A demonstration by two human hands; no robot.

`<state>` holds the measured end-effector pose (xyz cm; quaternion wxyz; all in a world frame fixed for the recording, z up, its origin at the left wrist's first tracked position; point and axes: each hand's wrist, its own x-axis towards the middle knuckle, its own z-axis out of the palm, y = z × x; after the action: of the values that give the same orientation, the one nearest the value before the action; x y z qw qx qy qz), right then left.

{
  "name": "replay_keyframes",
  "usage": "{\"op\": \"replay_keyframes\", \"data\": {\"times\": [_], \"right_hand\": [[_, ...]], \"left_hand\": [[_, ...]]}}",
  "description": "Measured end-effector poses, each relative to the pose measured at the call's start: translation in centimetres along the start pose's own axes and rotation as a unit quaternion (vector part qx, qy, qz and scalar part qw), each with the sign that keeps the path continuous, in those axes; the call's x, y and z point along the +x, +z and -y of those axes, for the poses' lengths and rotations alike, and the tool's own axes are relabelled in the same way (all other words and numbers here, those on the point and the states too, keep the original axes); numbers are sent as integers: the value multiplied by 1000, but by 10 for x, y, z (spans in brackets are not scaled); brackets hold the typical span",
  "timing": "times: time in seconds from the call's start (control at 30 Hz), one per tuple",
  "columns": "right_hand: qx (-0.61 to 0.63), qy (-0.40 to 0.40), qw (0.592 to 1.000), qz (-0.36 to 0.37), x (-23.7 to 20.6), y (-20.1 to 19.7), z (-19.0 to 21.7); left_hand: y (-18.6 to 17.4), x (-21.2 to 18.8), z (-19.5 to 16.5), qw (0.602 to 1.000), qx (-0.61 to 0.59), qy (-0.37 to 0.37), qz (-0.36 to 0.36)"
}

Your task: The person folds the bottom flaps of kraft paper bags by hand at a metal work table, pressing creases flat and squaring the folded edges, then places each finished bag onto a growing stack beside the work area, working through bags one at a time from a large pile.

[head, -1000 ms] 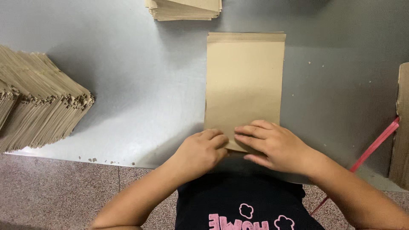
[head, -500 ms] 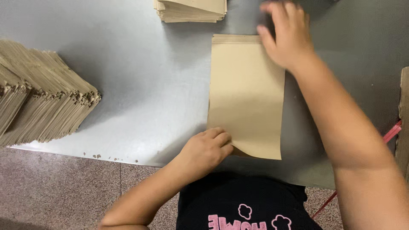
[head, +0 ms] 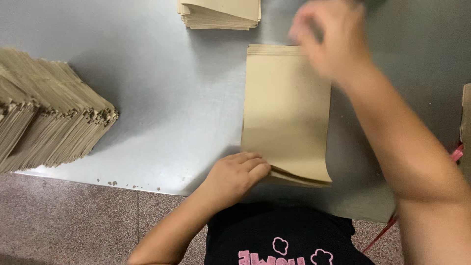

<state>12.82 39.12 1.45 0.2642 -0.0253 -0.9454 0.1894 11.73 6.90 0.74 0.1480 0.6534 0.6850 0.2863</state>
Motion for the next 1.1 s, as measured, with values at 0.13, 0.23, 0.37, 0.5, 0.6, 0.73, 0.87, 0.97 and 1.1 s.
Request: {"op": "replay_keyframes", "data": {"times": [0.13,0.23,0.37,0.5,0.6,0.73,0.87,0.97,1.1], "right_hand": [[201,-31,932,300,-58,-42,80],[78,72,867,487,-93,-47,108],[350,177,884,255,-110,-57,112],[338,222,905,130,-110,-50,116],[174,135,975,-43,-110,-36,119],[506,217,831,-79,-119,-23,118],[508,276,814,-57,-137,-12,116],[489,297,819,-39,-148,-4,117],[387,367,846,12,-138,-14,118]], "left_hand": [[-7,10,4,999,-6,1,38],[-11,23,0,982,21,-15,-189],[-12,39,2,843,-408,-91,-338],[-13,35,18,818,-551,-113,-121],[-2,33,19,839,-501,-201,-74],[10,36,22,910,-370,-138,-126],[19,37,22,903,-378,-148,-138],[25,30,15,854,-439,-197,-199],[26,23,5,803,-481,-239,-259]]}}
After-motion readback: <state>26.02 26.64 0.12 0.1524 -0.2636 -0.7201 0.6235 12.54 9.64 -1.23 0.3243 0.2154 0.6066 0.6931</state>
